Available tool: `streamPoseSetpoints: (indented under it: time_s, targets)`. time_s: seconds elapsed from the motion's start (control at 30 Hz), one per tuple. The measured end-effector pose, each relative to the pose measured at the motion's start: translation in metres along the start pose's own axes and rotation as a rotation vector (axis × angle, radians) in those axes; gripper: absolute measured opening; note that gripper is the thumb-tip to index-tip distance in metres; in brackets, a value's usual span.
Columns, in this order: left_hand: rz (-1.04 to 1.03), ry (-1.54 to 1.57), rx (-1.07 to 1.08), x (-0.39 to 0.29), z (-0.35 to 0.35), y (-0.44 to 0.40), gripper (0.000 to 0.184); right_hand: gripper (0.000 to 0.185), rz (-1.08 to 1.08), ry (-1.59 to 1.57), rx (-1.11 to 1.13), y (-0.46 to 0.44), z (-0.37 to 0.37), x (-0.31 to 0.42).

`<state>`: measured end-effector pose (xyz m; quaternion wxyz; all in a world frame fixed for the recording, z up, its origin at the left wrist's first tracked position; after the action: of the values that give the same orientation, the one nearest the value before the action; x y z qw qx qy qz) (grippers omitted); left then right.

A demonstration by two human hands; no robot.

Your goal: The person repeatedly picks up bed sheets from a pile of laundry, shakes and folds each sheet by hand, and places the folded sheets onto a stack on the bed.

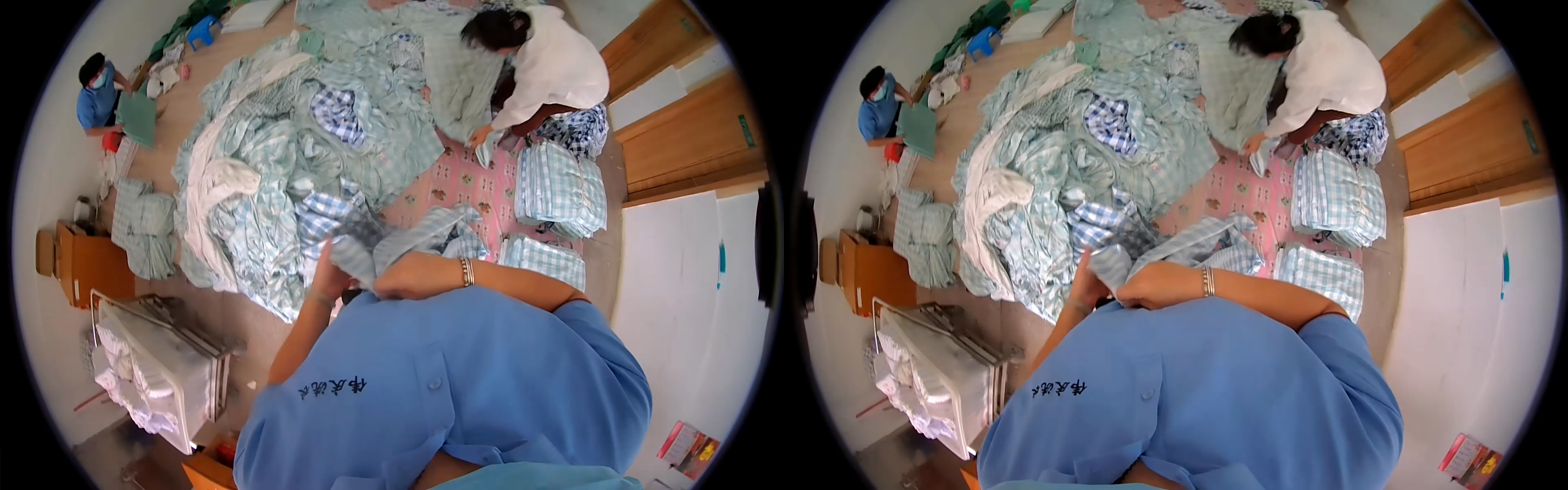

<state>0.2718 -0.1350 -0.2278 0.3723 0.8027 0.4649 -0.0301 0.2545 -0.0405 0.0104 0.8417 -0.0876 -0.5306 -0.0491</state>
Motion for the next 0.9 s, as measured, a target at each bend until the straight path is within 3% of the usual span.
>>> streamPoseSetpoints:
  time_s: [0.03,0.07,0.13,0.17,0.2,0.3,0.4,0.47,0.53,0.57,0.63,0.67,0.73,0.77,0.83,0.9]
  targets:
    - [0.087,-0.074,0.03,0.012,-0.009,-0.017,0.039,0.007,0.021,0.018,0.047,-0.001,-0.006,-0.001]
    - [0.285,-0.292,-0.095,0.022,-0.013,-0.011,0.033,0.007,0.05,0.03,0.1,-0.004,-0.016,-0.002]
    - [0.293,-0.472,-0.077,0.04,0.034,-0.05,0.032,0.009,0.042,0.011,0.192,-0.01,-0.023,0.01]
    - [0.296,-0.566,-0.267,0.028,0.037,-0.045,0.028,0.01,-0.012,0.019,0.219,-0.011,-0.024,0.01]
    - [0.326,-0.694,-0.261,0.034,0.071,-0.07,0.024,0.01,-0.065,0.038,0.244,-0.012,-0.024,0.005]
    - [0.067,-0.427,-0.534,-0.017,0.084,-0.06,0.018,0.012,-0.063,-0.009,0.221,-0.01,-0.02,0.002]
    - [-0.415,-0.382,-0.693,-0.107,0.139,-0.041,0.017,0.013,-0.178,-0.018,0.115,-0.002,-0.006,-0.008]
    - [-0.541,-0.205,-0.749,-0.161,0.088,0.011,0.016,0.014,-0.272,0.012,0.065,0.006,0.005,-0.016]
    - [-0.728,-0.367,-0.558,-0.195,0.01,0.032,0.016,0.016,-0.219,-0.091,-0.233,0.009,0.04,-0.015]
    - [-0.723,-0.376,-0.555,-0.194,-0.014,0.036,0.016,0.016,-0.22,-0.096,-0.242,0.007,0.045,-0.016]
    - [-0.694,-0.976,-0.247,-0.17,-0.095,0.028,0.015,0.016,-0.215,-0.184,-0.495,0.014,0.075,-0.022]
    - [-0.682,-0.983,-0.225,-0.158,-0.108,0.025,0.015,0.016,-0.227,-0.183,-0.516,0.015,0.081,-0.029]
    - [-0.6,-0.984,0.028,-0.124,-0.141,0.016,0.019,0.016,-0.25,-0.583,-0.703,0.021,0.093,-0.058]
    - [-0.588,-0.989,0.049,-0.113,-0.148,0.017,0.019,0.016,-0.258,-0.58,-0.727,0.023,0.094,-0.066]
    - [-0.432,-0.567,0.182,-0.09,-0.156,0.018,0.021,0.017,-0.113,-1.099,-0.8,0.023,0.092,-0.08]
    - [-0.398,-0.525,0.199,-0.083,-0.161,0.022,0.021,0.018,-0.131,-1.171,-0.809,0.026,0.089,-0.081]
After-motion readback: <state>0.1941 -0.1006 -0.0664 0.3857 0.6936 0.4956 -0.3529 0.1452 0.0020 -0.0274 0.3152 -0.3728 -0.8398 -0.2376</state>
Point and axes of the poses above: each hand's wrist, its own y-axis away from the middle knuckle, its own z-axis out of the back of the hand, x = y × z, the point moved 9 cm from there along -y, towards the middle knuckle, and after that the axes turned 12 degrees about -y, right-handed, at the moved point
